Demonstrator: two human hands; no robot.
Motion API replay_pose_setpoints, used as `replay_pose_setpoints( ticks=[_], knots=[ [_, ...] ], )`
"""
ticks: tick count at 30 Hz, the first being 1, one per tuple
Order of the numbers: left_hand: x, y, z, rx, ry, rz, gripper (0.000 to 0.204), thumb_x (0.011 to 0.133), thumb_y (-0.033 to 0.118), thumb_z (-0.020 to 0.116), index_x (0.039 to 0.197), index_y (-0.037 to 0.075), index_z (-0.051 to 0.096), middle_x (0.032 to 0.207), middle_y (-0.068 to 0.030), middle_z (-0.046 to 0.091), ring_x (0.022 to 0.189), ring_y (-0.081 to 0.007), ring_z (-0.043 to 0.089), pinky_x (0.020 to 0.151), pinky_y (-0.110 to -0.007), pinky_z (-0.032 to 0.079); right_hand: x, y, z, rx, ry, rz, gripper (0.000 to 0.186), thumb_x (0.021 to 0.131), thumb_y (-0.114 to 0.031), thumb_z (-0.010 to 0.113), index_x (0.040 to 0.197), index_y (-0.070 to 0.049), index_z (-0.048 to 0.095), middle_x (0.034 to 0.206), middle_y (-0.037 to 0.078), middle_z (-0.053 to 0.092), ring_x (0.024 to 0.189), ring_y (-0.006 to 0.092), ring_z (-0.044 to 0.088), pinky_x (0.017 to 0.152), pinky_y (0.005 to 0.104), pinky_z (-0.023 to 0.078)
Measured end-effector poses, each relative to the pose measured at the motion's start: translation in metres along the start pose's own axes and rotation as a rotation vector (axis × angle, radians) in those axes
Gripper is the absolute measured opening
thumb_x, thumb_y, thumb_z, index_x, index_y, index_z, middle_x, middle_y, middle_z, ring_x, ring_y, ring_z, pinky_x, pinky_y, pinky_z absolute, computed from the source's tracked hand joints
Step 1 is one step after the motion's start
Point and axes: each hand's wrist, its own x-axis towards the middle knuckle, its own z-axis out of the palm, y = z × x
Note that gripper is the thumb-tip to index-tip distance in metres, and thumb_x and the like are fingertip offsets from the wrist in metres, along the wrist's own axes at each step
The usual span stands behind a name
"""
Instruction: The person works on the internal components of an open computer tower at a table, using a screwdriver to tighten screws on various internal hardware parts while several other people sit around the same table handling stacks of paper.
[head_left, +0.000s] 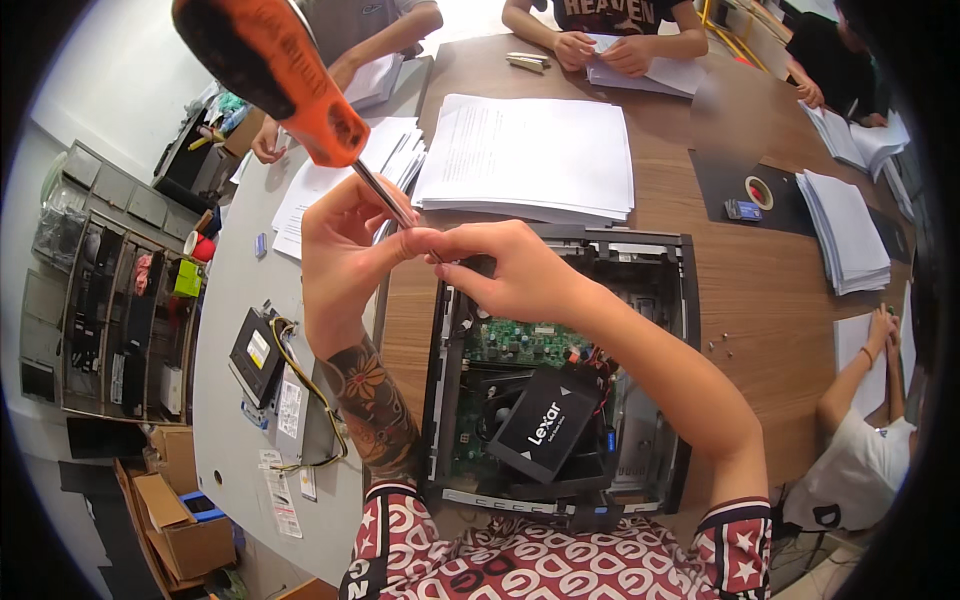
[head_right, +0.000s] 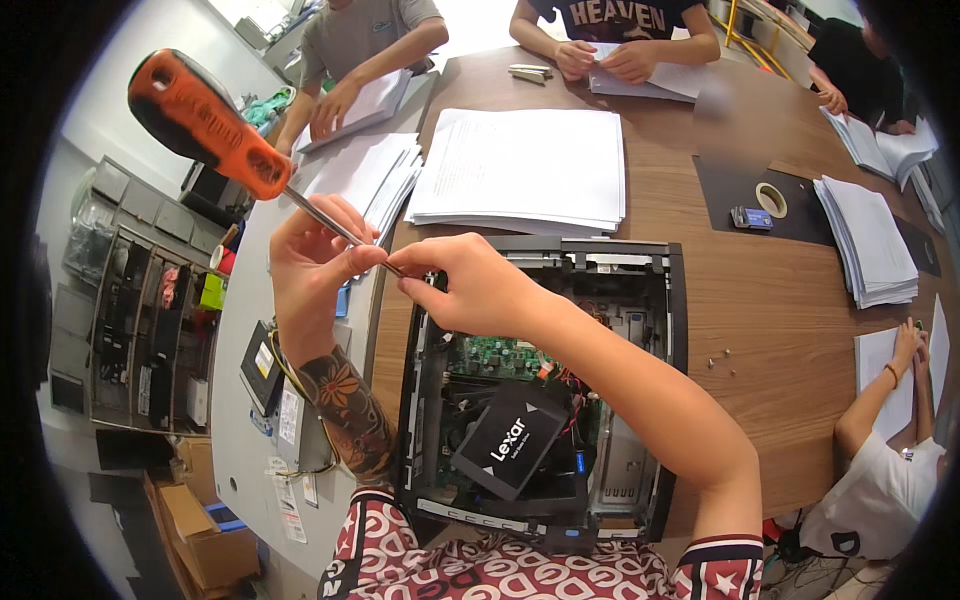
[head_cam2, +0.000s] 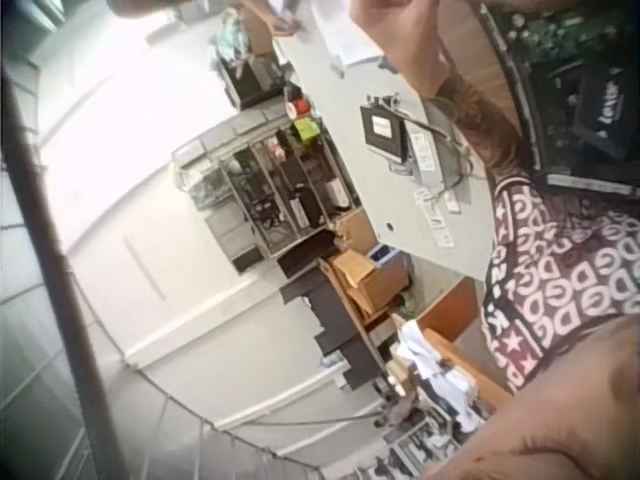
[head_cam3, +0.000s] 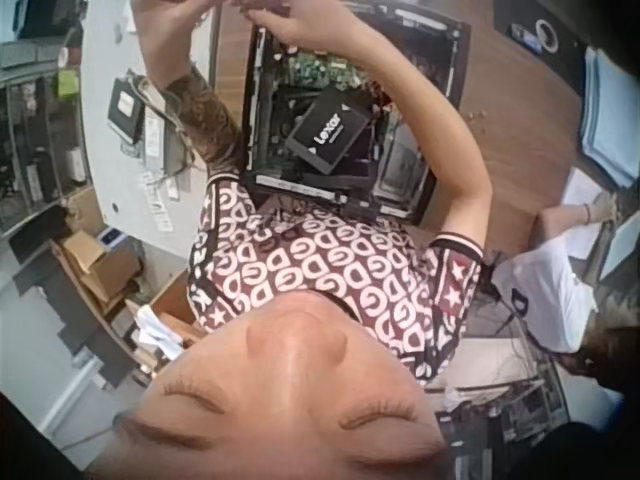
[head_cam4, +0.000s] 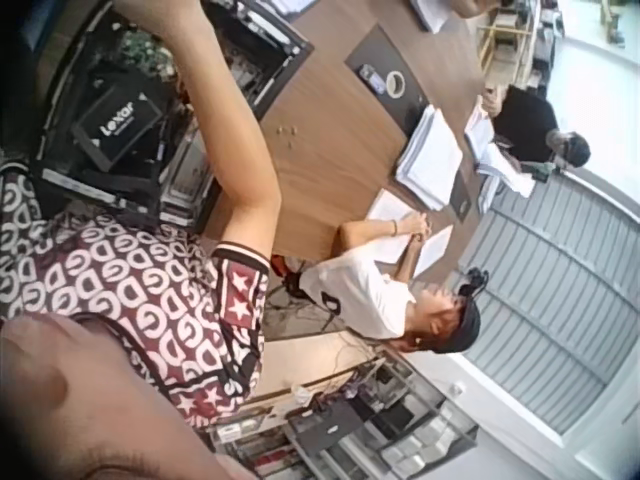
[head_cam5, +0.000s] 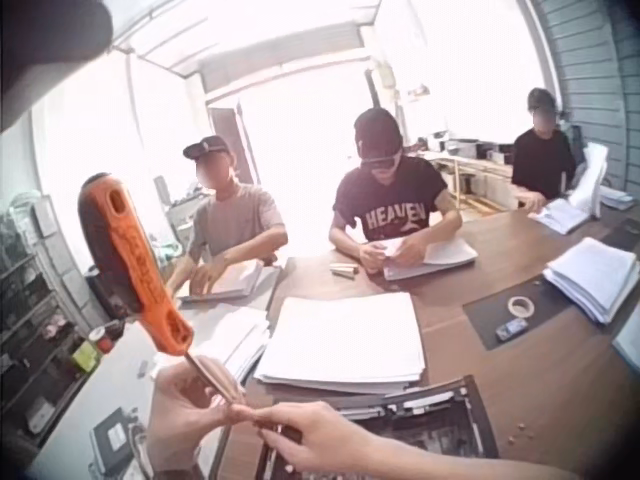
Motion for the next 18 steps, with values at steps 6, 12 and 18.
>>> replay_pose_setpoints(
  ticks=[6, 12, 18],
  knots=[
    [-0.0054, 0.0022, 0.0019, 0.003, -0.013, -0.083, 0.016, 0.075, -0.008, 0.075, 0.087, -0.003, 0.066, 0.086, -0.0077, 0.066, 0.081, -0.0153, 0.064, 0.078, -0.030, 0.052, -0.0043, 0.0043, 0.0034, -0.056, -0.010, -0.059, 0.024, 0.088, -0.009, 0.063, 0.109, 0.001, 0.067, 0.089, 0.019, 0.070, 0.084, 0.0303, 0.069, 0.078, 0.0375, 0.052],
    [-0.0071, 0.0110, 0.0061, -0.011, -0.139, -0.112, 0.039, 0.091, 0.014, 0.066, 0.123, -0.008, 0.059, 0.097, -0.0155, 0.068, 0.095, -0.0225, 0.067, 0.089, -0.036, 0.051, -0.0032, 0.0021, -0.0038, -0.095, -0.021, -0.055, 0.023, 0.088, -0.008, 0.063, 0.109, 0.001, 0.066, 0.091, 0.019, 0.070, 0.085, 0.0303, 0.069, 0.078, 0.0373, 0.052],
    [-0.0046, 0.0114, -0.0006, -0.031, -0.189, -0.088, 0.049, 0.091, 0.015, 0.067, 0.132, -0.008, 0.052, 0.099, -0.0155, 0.070, 0.093, -0.0199, 0.067, 0.090, -0.035, 0.050, -0.0014, -0.0003, -0.0006, -0.056, -0.034, -0.044, 0.022, 0.088, -0.003, 0.061, 0.109, 0.000, 0.065, 0.093, 0.019, 0.070, 0.086, 0.0303, 0.069, 0.078, 0.0368, 0.053]
  ],
)
